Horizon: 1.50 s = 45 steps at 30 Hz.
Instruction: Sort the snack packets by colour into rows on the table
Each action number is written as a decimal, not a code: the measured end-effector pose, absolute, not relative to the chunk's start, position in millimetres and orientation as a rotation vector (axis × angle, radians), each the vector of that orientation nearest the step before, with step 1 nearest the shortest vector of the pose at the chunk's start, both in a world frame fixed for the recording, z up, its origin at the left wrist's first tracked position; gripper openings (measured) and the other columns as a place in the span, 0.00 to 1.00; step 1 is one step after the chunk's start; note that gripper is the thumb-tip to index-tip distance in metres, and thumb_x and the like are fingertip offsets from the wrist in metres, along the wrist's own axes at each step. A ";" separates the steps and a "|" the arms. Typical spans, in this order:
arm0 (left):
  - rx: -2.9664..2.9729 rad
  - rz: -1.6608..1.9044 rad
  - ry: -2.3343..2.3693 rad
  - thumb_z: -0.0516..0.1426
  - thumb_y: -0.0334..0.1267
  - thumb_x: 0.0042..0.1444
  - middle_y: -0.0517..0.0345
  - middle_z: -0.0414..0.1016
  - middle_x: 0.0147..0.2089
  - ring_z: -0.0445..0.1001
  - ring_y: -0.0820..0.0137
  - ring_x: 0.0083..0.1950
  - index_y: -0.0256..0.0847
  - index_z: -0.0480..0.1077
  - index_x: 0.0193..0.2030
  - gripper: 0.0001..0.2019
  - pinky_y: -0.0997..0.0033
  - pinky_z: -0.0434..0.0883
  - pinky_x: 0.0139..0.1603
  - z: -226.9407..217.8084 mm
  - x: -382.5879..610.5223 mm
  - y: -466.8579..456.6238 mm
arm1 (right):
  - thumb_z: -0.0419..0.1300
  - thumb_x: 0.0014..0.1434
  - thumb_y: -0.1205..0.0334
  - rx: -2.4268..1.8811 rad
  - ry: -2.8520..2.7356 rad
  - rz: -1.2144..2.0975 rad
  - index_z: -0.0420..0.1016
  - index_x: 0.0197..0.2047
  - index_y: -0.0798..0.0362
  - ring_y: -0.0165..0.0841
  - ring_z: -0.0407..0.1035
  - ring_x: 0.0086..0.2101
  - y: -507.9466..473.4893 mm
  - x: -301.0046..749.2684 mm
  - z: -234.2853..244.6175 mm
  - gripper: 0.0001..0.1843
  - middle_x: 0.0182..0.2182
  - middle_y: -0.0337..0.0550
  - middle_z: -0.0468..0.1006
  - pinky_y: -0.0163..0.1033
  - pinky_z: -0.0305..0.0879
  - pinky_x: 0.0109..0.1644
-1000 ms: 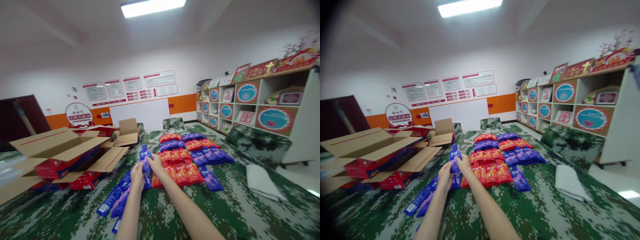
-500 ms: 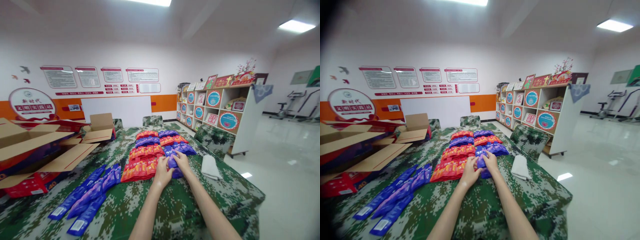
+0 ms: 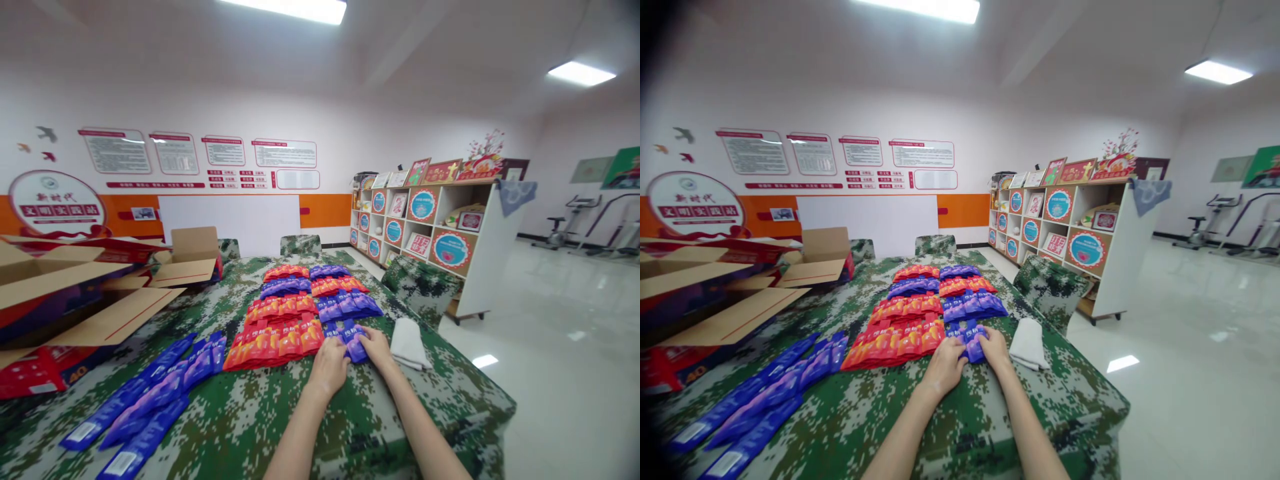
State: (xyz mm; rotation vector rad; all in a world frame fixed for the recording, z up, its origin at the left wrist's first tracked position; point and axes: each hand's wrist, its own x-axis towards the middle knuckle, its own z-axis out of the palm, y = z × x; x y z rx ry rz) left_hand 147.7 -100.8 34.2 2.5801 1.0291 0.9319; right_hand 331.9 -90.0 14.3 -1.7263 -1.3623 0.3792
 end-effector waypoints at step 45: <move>2.722 1.116 1.035 0.54 0.42 0.54 0.52 0.71 0.38 0.66 0.66 0.44 0.37 0.71 0.36 0.11 0.66 0.64 0.50 37.4 127.4 -95.6 | 0.44 0.58 0.54 -1.387 -1.987 -0.290 0.65 0.54 0.59 0.43 0.58 0.55 -90.9 329.1 -12.1 0.26 0.55 0.56 0.64 0.52 0.55 0.58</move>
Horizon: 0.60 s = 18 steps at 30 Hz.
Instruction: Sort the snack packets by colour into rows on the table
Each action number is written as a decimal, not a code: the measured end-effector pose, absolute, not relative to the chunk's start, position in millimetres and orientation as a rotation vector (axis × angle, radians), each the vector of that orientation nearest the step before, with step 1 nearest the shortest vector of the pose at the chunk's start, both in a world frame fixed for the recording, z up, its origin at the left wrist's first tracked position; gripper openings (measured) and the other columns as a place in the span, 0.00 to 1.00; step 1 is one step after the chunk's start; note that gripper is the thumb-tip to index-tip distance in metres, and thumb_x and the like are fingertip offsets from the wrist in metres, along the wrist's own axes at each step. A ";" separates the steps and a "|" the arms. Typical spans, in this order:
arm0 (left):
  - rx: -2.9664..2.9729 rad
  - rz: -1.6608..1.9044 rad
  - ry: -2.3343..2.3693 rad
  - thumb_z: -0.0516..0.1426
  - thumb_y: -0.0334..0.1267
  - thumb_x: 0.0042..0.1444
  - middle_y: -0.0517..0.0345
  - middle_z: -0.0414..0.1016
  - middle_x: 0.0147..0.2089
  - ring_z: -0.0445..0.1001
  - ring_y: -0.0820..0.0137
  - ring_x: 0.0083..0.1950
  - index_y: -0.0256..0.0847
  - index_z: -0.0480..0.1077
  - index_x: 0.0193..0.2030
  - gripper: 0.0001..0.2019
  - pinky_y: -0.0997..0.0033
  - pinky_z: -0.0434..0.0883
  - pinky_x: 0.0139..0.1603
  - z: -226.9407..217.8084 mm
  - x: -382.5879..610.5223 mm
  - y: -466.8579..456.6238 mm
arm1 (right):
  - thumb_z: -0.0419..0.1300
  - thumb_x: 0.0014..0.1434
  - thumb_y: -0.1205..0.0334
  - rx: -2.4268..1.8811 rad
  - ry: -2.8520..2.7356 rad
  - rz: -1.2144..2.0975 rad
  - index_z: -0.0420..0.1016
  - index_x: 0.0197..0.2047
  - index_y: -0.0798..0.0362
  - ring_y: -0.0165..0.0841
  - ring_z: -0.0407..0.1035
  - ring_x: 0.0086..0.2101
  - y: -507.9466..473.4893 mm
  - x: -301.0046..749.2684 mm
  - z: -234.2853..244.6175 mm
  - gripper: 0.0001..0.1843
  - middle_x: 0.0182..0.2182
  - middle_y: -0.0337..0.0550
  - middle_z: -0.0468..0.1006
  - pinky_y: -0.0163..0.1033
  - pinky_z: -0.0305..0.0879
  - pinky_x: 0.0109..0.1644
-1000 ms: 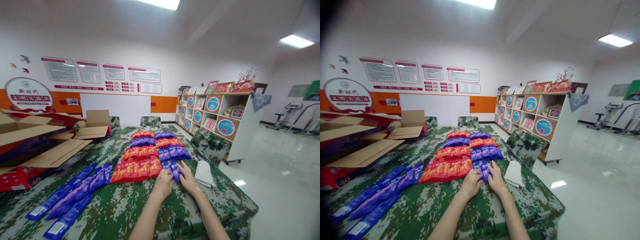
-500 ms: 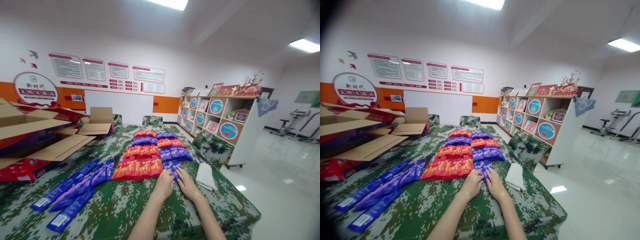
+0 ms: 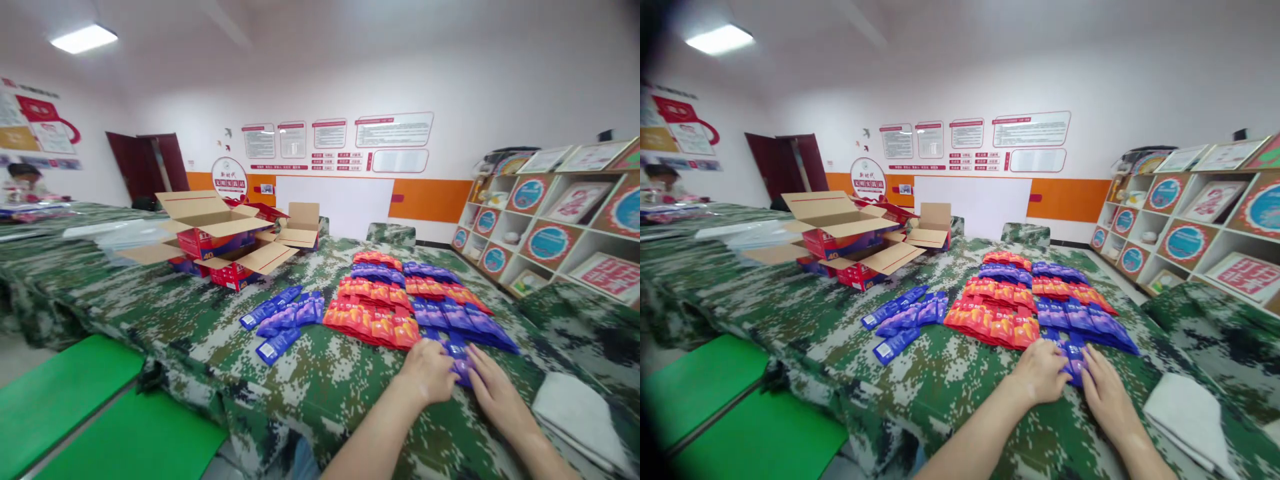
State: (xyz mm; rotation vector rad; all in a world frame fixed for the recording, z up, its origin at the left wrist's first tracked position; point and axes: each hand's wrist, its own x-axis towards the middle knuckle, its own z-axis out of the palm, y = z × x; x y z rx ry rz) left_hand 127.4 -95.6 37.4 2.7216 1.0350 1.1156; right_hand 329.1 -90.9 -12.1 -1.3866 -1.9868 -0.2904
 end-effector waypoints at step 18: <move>2.032 0.465 2.304 0.56 0.43 0.49 0.43 0.57 0.56 0.61 0.59 0.58 0.36 0.56 0.57 0.29 0.65 0.59 0.55 68.1 -207.6 -11.9 | 0.50 0.47 0.76 -1.283 -2.171 0.565 0.67 0.50 0.60 0.34 0.70 0.39 16.8 -66.6 84.7 0.25 0.40 0.50 0.76 0.34 0.63 0.43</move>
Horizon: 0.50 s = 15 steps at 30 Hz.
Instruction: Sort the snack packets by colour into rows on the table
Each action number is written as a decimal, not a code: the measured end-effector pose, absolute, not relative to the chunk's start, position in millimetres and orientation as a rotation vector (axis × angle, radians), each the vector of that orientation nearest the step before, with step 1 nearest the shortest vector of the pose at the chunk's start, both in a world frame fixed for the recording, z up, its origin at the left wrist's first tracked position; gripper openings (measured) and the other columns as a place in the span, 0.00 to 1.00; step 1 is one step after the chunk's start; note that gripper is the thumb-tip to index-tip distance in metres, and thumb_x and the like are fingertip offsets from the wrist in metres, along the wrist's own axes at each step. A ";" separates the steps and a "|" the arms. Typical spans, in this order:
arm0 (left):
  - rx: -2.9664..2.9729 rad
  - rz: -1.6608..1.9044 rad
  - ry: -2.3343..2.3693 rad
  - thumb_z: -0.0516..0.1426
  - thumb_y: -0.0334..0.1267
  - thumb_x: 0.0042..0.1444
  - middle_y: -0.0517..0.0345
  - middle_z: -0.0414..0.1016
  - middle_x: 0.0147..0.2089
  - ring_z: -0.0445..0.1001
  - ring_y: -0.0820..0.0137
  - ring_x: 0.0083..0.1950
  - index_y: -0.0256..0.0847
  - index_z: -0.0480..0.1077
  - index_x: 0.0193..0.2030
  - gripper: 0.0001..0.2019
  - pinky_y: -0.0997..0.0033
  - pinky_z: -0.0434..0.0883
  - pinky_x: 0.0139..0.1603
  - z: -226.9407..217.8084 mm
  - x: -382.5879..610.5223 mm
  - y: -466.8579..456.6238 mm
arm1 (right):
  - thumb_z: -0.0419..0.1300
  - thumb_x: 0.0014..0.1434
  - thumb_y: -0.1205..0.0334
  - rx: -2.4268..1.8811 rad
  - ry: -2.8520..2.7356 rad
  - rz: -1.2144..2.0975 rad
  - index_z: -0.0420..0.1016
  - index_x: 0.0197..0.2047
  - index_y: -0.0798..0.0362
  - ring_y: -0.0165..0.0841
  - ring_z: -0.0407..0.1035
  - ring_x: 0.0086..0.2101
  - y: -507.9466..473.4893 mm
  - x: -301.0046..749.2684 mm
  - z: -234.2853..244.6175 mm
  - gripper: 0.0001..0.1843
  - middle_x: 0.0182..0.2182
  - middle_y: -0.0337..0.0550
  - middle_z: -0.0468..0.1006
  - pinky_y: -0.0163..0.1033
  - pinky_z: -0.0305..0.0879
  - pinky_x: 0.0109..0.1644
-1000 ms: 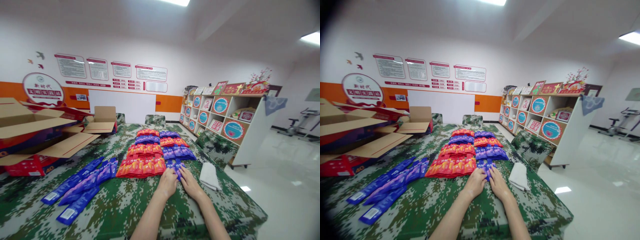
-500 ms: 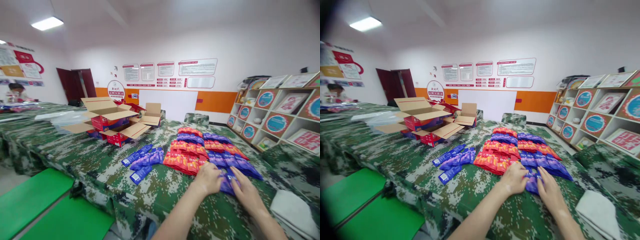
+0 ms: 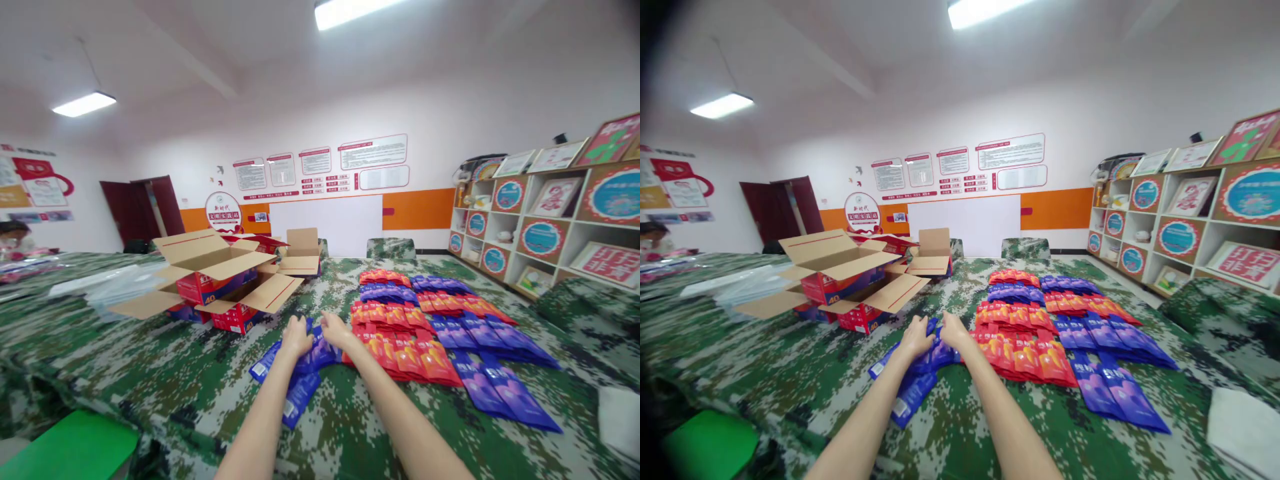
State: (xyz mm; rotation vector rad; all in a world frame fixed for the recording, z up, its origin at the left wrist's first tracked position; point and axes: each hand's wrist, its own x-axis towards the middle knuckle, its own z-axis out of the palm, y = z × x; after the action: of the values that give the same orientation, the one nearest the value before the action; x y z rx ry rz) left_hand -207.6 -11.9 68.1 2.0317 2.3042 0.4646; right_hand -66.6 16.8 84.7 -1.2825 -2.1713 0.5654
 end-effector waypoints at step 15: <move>2.093 0.454 2.303 0.54 0.42 0.51 0.42 0.72 0.42 0.70 0.56 0.48 0.34 0.73 0.37 0.14 0.63 0.63 0.51 54.3 -237.4 2.8 | 0.54 0.44 0.73 -1.457 -1.926 0.756 0.73 0.39 0.58 0.39 0.70 0.40 70.0 -123.8 54.2 0.17 0.36 0.52 0.77 0.37 0.63 0.41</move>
State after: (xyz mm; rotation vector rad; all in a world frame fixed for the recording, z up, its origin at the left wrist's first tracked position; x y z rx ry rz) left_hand -237.4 2.8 54.3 2.0925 2.3034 0.4537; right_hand -123.8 70.0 54.2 -1.4569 -1.9259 0.7562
